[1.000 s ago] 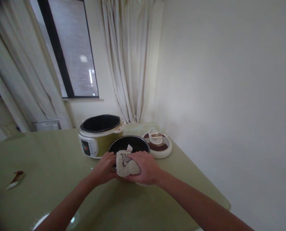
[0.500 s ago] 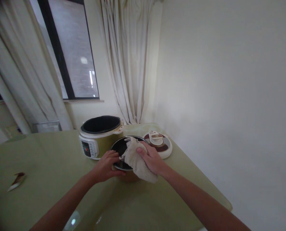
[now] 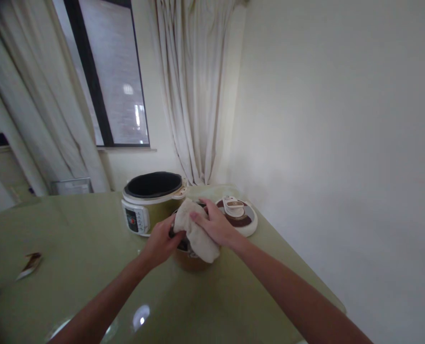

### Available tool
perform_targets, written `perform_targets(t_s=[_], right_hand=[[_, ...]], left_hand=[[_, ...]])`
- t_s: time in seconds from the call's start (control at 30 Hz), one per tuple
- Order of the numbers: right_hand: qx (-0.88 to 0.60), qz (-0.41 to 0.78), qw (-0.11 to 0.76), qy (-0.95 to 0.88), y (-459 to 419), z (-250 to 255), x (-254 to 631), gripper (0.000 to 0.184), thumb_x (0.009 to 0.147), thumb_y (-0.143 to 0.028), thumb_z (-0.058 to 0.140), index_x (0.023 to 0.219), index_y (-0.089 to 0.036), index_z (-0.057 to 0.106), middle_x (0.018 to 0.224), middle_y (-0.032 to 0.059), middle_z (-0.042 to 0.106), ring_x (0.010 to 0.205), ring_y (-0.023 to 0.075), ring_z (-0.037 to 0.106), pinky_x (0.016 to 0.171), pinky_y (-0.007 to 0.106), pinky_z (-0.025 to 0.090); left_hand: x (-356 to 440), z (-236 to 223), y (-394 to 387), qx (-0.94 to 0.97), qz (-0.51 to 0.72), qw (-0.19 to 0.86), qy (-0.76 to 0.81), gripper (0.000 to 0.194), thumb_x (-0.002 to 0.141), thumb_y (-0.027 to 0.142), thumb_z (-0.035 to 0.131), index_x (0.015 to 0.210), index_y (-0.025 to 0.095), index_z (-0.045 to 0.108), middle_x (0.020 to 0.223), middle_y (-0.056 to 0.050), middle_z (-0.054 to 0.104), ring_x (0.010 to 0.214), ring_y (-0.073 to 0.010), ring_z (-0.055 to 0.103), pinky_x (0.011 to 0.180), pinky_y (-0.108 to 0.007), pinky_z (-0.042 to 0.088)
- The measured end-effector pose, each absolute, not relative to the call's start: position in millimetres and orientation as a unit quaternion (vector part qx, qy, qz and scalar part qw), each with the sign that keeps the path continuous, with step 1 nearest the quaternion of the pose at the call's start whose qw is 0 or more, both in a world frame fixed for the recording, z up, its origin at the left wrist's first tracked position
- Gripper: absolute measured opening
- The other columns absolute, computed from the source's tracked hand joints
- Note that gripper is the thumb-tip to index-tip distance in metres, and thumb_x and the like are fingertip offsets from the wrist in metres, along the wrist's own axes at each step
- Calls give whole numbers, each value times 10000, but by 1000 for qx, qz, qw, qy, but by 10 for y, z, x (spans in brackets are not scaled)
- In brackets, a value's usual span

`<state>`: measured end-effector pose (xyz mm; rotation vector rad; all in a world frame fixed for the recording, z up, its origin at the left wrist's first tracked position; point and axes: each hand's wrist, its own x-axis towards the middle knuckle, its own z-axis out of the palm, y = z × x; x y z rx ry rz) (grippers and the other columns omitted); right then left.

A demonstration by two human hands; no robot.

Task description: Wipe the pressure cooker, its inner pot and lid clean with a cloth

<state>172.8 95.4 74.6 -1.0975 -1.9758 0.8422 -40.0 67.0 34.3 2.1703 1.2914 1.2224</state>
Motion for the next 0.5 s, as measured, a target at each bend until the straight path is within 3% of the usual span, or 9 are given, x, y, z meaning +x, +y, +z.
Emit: perform_targets(t_s=[0.07,0.1,0.13,0.2,0.3,0.4,0.5], right_hand=[[-415,320,287,-802,988,834,1774,1170,776,-638,831,1665,-153,244,1499,212,563,1291,319,614,1131,499,467],[-399,305,256,-826,1011,877,1798,1225,737,-534,883,1681,-162,199,1517,210,554,1297,323,612,1129,488,467],[-384,281,235,-848,1038,920,1820,1191,737,-426,881,1685,-175,205,1518,195,564,1300,320,611,1129,476,463],[-372,222,222,-874,1104,1007,1844,933,814,-269,749,1647,-200,336,1455,143,633,1261,301,631,1114,456,467],[-393,100,220,-887,1195,1156,1841,664,867,-192,600,1529,-203,540,1362,119,683,1229,304,629,1104,461,461],[-399,1,202,-894,1200,1262,1841,637,878,-195,577,1513,-145,566,1337,165,652,1244,325,595,1116,467,446],[-378,-5,182,-908,1085,1204,1910,688,865,-201,602,1545,-135,532,1359,169,640,1241,306,597,1126,445,442]], left_hand=[[-406,445,716,763,424,157,462,181,931,234,597,1094,219,674,1060,-75,782,1002,-278,737,854,-352,508],[-401,493,737,763,418,150,469,158,949,254,592,1075,222,682,1050,-72,789,989,-278,744,841,-345,503],[-390,537,757,764,413,143,475,145,961,270,593,1063,224,685,1042,-70,793,981,-278,749,834,-342,500],[-354,614,805,763,413,130,480,163,973,289,601,1098,222,680,1060,-74,794,1001,-280,749,848,-343,503],[-306,695,888,749,430,113,492,260,980,300,614,1220,211,662,1161,-100,786,1086,-286,733,907,-359,513],[-333,698,919,743,437,102,497,290,979,346,632,1234,215,670,1187,-106,781,1103,-290,726,934,-374,520],[-457,554,843,768,413,134,471,399,949,468,686,1265,227,656,1199,-96,772,1093,-286,723,920,-373,537]])
